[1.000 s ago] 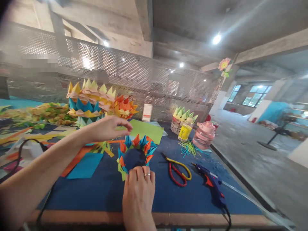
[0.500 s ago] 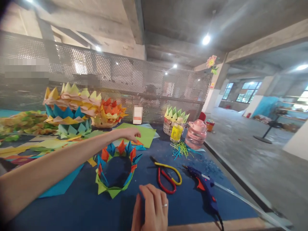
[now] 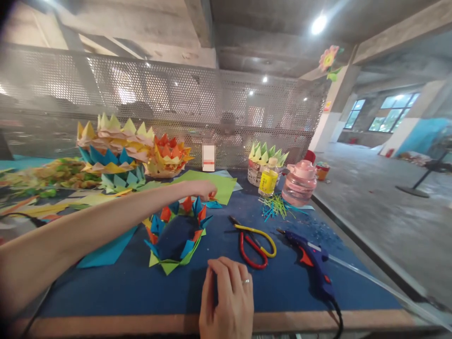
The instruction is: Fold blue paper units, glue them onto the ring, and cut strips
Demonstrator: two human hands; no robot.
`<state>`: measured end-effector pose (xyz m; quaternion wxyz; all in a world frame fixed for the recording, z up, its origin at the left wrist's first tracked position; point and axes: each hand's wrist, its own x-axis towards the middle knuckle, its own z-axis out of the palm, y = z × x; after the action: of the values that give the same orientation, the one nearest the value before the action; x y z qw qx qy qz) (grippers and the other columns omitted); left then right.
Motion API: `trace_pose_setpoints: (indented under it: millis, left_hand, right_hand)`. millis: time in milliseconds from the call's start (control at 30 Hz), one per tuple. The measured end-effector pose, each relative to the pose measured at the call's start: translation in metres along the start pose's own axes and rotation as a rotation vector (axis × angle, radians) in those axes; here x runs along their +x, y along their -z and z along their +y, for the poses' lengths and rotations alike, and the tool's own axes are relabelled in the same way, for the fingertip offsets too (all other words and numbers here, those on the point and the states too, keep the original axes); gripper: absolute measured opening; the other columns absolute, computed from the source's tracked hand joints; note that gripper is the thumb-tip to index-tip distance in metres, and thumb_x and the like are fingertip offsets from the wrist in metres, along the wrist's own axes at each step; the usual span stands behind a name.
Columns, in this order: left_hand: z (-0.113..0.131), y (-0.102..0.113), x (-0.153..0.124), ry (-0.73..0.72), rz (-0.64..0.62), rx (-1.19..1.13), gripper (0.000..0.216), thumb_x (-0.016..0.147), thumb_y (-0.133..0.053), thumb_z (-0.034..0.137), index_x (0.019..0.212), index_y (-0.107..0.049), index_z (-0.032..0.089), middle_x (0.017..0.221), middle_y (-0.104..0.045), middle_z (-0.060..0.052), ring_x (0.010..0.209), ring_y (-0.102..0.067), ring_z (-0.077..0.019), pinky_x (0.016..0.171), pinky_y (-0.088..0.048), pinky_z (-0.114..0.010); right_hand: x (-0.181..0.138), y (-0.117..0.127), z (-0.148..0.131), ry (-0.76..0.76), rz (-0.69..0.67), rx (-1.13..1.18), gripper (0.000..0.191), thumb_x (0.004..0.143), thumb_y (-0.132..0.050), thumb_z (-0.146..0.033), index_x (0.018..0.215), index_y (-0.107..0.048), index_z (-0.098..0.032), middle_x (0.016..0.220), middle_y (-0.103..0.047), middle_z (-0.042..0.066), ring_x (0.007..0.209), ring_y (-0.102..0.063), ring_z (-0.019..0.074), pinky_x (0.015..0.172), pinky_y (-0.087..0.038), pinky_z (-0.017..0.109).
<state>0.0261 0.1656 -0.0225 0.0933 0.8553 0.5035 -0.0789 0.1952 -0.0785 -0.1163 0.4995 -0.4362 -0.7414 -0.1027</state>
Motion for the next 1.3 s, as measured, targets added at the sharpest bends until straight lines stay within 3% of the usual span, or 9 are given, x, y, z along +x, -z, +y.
trace_pose_setpoints:
  millis: [133,300,433,500,600,733,867,1100,1300]
  left_hand:
    - [0.000,0.007,-0.010,0.008,0.057,-0.007,0.029,0.089,-0.056,0.033,0.113,-0.058,0.018,0.116,-0.060,-0.007,0.097,-0.061,-0.0204,0.082,-0.052,-0.040]
    - [-0.004,0.034,-0.038,-0.049,0.240,-0.066,0.026,0.089,-0.056,0.034,0.107,-0.060,0.016,0.110,-0.062,-0.006,0.095,-0.061,-0.0196,0.082,-0.051,-0.040]
    - [-0.005,0.056,-0.072,-0.085,0.400,-0.236,0.011,0.075,-0.066,0.024,0.076,-0.065,0.013,0.075,-0.064,0.000,0.078,-0.060,-0.0159,0.071,-0.045,-0.028]
    - [-0.005,0.060,-0.091,-0.097,0.464,-0.378,0.012,0.071,-0.065,0.024,0.075,-0.066,0.013,0.067,-0.062,0.002,0.069,-0.057,-0.0133,0.065,-0.042,-0.025]
    - [-0.002,0.053,-0.117,-0.089,0.546,-0.625,0.021,0.069,-0.065,0.034,0.075,-0.065,0.013,0.069,-0.065,0.000,0.068,-0.057,-0.0129,0.065,-0.042,-0.025]
    - [0.001,0.031,-0.144,0.006,0.647,-0.956,0.036,0.068,-0.066,0.047,0.086,-0.067,0.015,0.089,-0.070,-0.005,0.081,-0.061,-0.0162,0.073,-0.044,-0.029]
    - [0.002,0.008,-0.165,0.133,0.682,-1.197,0.043,0.066,-0.068,0.052,0.087,-0.068,0.015,0.097,-0.070,-0.009,0.093,-0.060,-0.0195,0.080,-0.043,-0.030]
    - [-0.005,-0.020,-0.183,0.271,0.703,-1.408,0.048,0.055,-0.076,0.053,0.084,-0.068,0.015,0.086,-0.068,-0.005,0.084,-0.058,-0.0169,0.071,-0.043,-0.026]
    - [-0.005,-0.022,-0.187,0.224,0.695,-1.503,0.041,0.057,-0.079,0.047,0.080,-0.067,0.016,0.076,-0.066,0.000,0.074,-0.057,-0.0134,0.072,-0.045,-0.027]
  right_hand:
    - [-0.001,0.001,-0.003,0.009,-0.027,-0.019,0.016,0.088,-0.055,-0.015,0.102,-0.060,-0.020,0.092,-0.064,0.005,0.085,-0.058,0.0186,0.079,-0.042,0.032]
    - [0.000,0.001,-0.006,-0.021,-0.033,-0.038,0.014,0.088,-0.054,-0.015,0.099,-0.060,-0.020,0.090,-0.065,0.004,0.085,-0.059,0.0191,0.078,-0.041,0.032]
    - [0.004,0.000,-0.012,-0.066,-0.018,-0.024,0.014,0.090,-0.049,-0.015,0.094,-0.060,-0.021,0.087,-0.065,0.003,0.083,-0.059,0.0194,0.075,-0.039,0.032]
    - [0.005,0.000,-0.014,-0.075,-0.036,-0.028,0.015,0.090,-0.047,-0.014,0.092,-0.060,-0.022,0.086,-0.066,0.003,0.081,-0.058,0.0195,0.074,-0.037,0.033]
    - [0.005,0.001,-0.015,-0.091,-0.069,-0.017,0.017,0.091,-0.045,-0.016,0.091,-0.060,-0.023,0.085,-0.066,0.002,0.080,-0.058,0.0198,0.073,-0.035,0.033]
    - [0.007,0.002,-0.016,-0.129,-0.167,0.025,0.014,0.091,-0.047,-0.018,0.091,-0.060,-0.024,0.087,-0.066,0.002,0.083,-0.057,0.0205,0.075,-0.035,0.034]
    - [0.012,-0.001,-0.020,-0.116,-0.205,0.047,0.019,0.092,-0.047,-0.019,0.107,-0.056,-0.024,0.096,-0.065,0.003,0.088,-0.057,0.0213,0.076,-0.038,0.035]
    - [0.026,-0.010,-0.036,0.053,-0.283,-0.051,0.046,0.092,-0.045,-0.018,0.137,-0.037,-0.025,0.089,-0.062,0.005,0.079,-0.057,0.0234,0.070,-0.041,0.037]
    - [0.030,-0.012,-0.047,0.089,-0.347,-0.145,0.040,0.087,-0.055,-0.019,0.126,-0.051,-0.028,0.085,-0.062,0.003,0.076,-0.058,0.0234,0.071,-0.039,0.038]
